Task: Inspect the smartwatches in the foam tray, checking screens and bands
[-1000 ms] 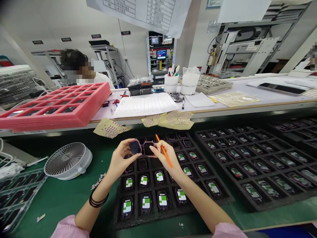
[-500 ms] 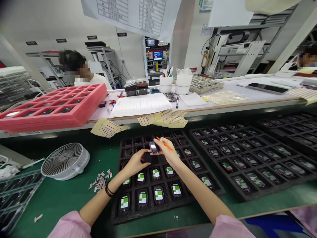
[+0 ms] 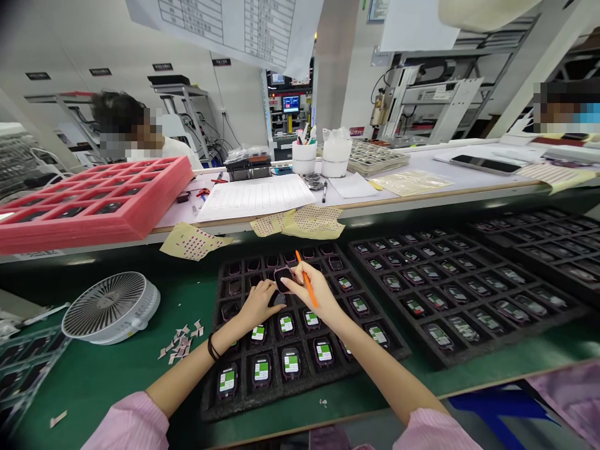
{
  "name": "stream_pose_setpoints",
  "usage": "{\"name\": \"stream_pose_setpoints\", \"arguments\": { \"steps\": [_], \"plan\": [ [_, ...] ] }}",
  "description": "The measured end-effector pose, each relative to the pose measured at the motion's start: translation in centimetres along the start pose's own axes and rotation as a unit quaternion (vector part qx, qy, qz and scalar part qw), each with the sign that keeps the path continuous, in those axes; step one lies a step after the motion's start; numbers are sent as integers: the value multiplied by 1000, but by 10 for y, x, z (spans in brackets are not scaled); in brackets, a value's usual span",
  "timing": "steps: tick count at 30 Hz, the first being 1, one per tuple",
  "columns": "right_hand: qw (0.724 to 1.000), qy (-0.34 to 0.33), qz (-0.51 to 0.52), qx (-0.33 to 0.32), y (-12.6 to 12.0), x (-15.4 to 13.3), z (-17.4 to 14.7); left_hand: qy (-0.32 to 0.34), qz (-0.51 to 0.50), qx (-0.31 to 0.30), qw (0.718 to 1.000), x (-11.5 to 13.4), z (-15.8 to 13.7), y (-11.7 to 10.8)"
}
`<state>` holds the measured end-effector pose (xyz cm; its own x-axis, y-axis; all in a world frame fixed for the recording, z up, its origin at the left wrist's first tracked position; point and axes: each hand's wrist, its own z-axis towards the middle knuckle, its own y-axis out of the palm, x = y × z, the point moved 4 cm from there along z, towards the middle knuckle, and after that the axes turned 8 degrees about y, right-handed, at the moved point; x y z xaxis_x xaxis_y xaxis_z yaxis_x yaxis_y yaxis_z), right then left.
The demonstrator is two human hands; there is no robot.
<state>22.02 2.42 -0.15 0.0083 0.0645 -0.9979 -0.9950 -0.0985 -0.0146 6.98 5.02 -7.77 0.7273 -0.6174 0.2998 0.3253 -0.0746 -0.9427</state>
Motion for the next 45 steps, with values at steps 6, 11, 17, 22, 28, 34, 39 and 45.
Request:
{"name": "stream_pose_setpoints", "arguments": {
  "steps": [6, 11, 17, 22, 28, 34, 39, 45],
  "plan": [
    [994, -55, -85, 32, -7, -1, 2, 0, 6, -6, 1000, 1, -1, -1],
    [953, -80, -282, 69, -17, 23, 22, 2, -3, -11, 1000, 3, -3, -4],
    [936, -34, -351, 14, -23, 65, 38, 10, -14, 12, 1000, 6, 0, -14],
    [910, 2, -409, 62, -70, 63, 43, 38, 0, 7, 999, 23, 21, -17],
    [856, 83, -489, 145, -128, 78, 42, 59, 29, -28, 997, 60, 66, 7],
    [862, 88, -486, 112, -137, 96, 44, 8, 63, -32, 997, 66, 85, 21],
    [896, 78, -432, 70, -149, 103, 49, 21, 87, -41, 995, 60, 76, 21],
    [935, 43, -352, 13, -149, 106, 45, 108, 79, -73, 988, 61, 61, 18]
  ]
}}
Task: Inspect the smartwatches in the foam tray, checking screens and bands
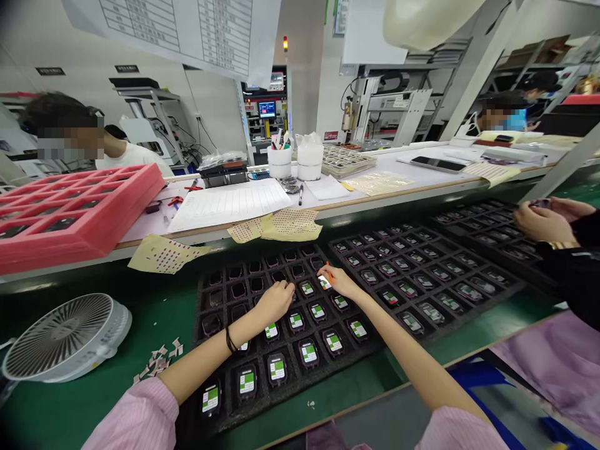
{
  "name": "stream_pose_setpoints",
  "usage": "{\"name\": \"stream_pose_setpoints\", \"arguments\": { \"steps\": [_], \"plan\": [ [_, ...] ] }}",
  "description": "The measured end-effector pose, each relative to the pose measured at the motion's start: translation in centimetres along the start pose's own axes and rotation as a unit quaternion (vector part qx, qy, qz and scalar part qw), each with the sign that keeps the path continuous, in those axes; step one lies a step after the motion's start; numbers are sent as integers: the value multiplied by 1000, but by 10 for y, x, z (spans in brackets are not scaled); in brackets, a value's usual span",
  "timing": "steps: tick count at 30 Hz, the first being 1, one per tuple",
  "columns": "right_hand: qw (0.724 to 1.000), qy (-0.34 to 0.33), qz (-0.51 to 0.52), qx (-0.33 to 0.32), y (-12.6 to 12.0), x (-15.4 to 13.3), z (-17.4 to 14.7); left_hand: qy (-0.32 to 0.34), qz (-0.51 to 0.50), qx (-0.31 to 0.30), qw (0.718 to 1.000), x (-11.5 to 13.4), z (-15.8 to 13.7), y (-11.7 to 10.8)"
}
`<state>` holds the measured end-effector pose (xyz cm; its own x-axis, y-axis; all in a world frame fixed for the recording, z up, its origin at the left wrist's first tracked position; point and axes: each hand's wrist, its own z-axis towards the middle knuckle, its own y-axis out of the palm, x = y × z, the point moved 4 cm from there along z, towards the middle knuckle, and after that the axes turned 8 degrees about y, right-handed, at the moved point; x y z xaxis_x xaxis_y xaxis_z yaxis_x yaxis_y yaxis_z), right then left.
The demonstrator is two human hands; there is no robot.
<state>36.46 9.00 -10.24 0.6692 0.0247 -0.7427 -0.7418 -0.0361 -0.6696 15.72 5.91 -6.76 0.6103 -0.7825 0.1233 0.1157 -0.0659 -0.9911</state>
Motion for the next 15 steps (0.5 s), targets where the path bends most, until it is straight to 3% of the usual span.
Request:
{"name": "stream_pose_setpoints", "arguments": {
  "steps": [6, 9, 15],
  "plan": [
    [997, -9, 62, -38, -12, 5, -8, 38, -44, 9, 998, -2, -4, -10],
    [995, 3, 90, -42, -14, 7, -11, 9, -57, 22, 998, -3, 10, -10],
    [983, 35, 179, -24, -18, -4, -14, -56, -101, -12, 993, 0, 46, 7]
  ]
}}
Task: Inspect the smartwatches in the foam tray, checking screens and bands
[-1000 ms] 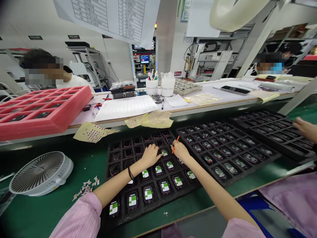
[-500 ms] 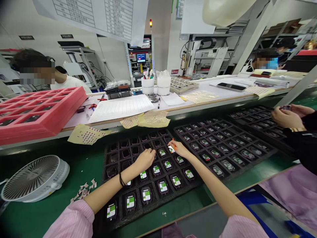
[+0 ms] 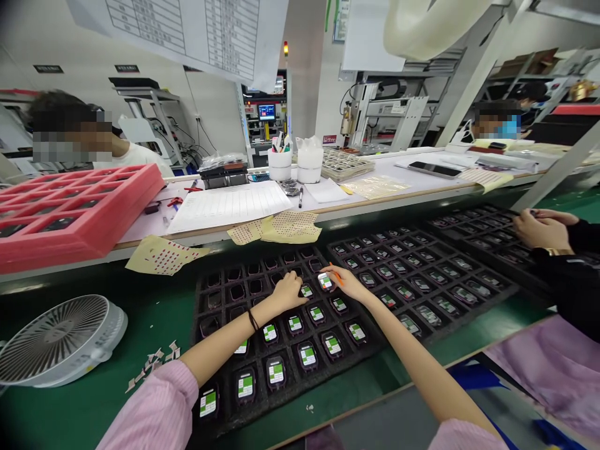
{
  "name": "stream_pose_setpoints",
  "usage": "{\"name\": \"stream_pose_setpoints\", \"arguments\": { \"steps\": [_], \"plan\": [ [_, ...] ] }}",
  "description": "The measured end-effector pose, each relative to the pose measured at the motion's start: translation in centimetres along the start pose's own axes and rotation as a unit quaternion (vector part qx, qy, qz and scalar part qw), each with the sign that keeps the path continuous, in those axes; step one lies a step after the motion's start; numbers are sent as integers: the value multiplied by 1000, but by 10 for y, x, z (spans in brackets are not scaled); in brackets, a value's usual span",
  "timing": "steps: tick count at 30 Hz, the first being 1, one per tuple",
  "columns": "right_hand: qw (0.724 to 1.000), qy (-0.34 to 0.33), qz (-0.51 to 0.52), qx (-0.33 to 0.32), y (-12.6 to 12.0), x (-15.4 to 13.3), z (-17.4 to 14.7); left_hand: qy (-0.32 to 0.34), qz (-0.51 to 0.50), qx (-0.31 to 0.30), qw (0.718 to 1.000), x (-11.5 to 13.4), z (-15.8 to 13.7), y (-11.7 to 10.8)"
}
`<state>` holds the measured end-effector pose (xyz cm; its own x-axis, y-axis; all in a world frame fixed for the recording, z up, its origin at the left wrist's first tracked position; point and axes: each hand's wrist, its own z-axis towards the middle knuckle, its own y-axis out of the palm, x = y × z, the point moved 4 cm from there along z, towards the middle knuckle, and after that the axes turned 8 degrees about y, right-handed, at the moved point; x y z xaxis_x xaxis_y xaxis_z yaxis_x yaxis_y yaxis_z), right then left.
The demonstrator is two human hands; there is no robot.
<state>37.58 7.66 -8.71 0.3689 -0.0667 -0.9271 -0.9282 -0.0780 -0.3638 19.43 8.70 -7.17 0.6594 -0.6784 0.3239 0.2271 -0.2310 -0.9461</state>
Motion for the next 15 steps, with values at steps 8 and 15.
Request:
{"name": "stream_pose_setpoints", "arguments": {
  "steps": [8, 15],
  "plan": [
    [990, 31, 140, -12, 8, -44, -16, -18, -151, 59, 987, -5, 4, -3],
    [970, 4, 224, -92, 38, -96, -31, -21, -370, 62, 927, -24, -30, -21]
  ]
}}
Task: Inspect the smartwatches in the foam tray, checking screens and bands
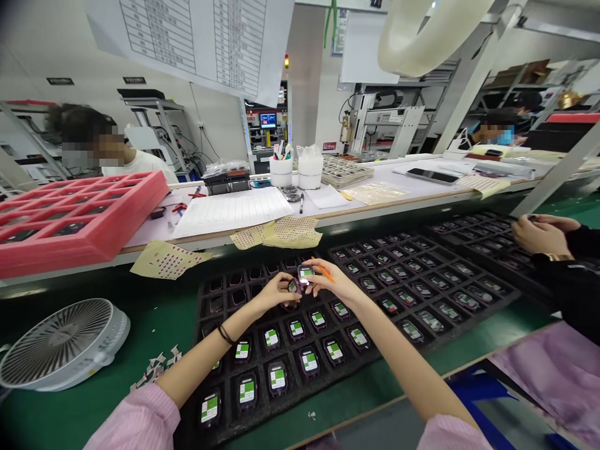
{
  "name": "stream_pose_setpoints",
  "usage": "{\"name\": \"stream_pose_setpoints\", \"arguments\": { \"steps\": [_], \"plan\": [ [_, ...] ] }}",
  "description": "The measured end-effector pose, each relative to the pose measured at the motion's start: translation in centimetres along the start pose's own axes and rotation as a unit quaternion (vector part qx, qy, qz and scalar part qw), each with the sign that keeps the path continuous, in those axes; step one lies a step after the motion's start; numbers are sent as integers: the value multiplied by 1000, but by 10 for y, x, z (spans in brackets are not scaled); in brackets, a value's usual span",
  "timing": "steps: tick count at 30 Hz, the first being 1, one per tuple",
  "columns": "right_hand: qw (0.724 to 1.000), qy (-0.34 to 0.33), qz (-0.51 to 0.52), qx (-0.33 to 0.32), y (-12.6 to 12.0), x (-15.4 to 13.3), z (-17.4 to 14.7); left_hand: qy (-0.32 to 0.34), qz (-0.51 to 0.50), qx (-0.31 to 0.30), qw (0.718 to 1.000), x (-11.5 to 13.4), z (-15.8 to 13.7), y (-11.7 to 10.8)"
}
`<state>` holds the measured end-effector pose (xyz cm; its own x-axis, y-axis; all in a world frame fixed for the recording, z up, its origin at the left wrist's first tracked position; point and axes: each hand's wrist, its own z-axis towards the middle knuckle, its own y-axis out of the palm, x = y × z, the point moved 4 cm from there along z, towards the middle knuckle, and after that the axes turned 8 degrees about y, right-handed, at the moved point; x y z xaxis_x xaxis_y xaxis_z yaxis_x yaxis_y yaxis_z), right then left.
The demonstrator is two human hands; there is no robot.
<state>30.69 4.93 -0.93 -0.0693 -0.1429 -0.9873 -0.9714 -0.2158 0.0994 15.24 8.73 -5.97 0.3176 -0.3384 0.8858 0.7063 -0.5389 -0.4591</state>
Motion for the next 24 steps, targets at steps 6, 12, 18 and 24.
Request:
{"name": "stream_pose_setpoints", "arguments": {
  "steps": [6, 12, 18, 24],
  "plan": [
    [1000, -23, -9, 10, 37, -10, 14, -42, -280, 111, 953, 4, -57, -43],
    [995, -33, 15, -88, 80, -26, 18, -51, -247, 154, 955, 22, -102, -77],
    [991, -44, 13, -129, 101, -24, 21, -42, -162, 211, 963, 21, -117, -94],
    [991, -36, -2, -128, 106, -17, 20, -21, -142, 207, 968, 29, -123, -91]
  ]
}}
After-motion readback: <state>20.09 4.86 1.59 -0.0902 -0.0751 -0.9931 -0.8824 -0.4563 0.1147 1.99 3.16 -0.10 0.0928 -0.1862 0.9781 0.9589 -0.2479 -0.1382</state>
